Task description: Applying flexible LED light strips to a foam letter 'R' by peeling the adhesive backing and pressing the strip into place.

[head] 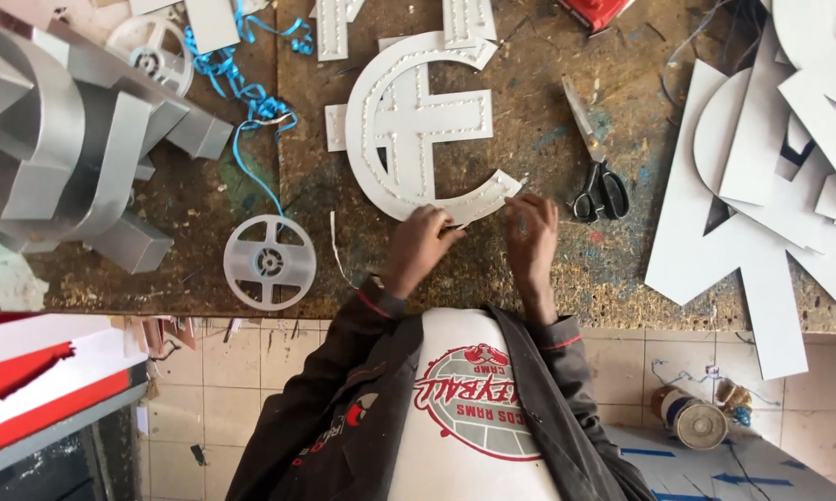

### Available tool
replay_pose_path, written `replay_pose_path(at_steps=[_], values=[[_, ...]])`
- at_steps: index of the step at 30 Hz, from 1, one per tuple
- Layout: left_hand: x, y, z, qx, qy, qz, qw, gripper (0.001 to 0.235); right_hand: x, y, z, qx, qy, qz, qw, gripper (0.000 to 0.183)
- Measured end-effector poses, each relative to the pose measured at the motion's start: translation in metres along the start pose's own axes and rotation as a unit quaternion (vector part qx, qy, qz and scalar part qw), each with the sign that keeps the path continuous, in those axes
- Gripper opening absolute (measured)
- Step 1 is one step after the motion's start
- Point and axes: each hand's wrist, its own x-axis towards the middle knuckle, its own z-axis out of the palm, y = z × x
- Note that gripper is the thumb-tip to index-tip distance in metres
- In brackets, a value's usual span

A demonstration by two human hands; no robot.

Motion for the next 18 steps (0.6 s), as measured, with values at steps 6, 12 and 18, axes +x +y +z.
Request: replay_pose_path(at_steps=[6,12,18], values=[[0.007,0.022,-0.008,-0.031,-0.005,-0.005,0.999,0.009,-0.007,-0.025,0.008,-0.149,-0.057,-0.068,0.985,0.03],[0.014,-0.001,-0.026,-0.48,-0.145,-0.121,0.857,0.048,-0.019,-0.025,0.011,-0.22,-0.066,-0.043,0.972,0.043],[0.004,-0.039,-0.1,-0.199,-0.226,-0.164,0.939,0.046,-0.022,-0.018,0.017,-0.26,-0.05,-0.06,0.963,0.048]])
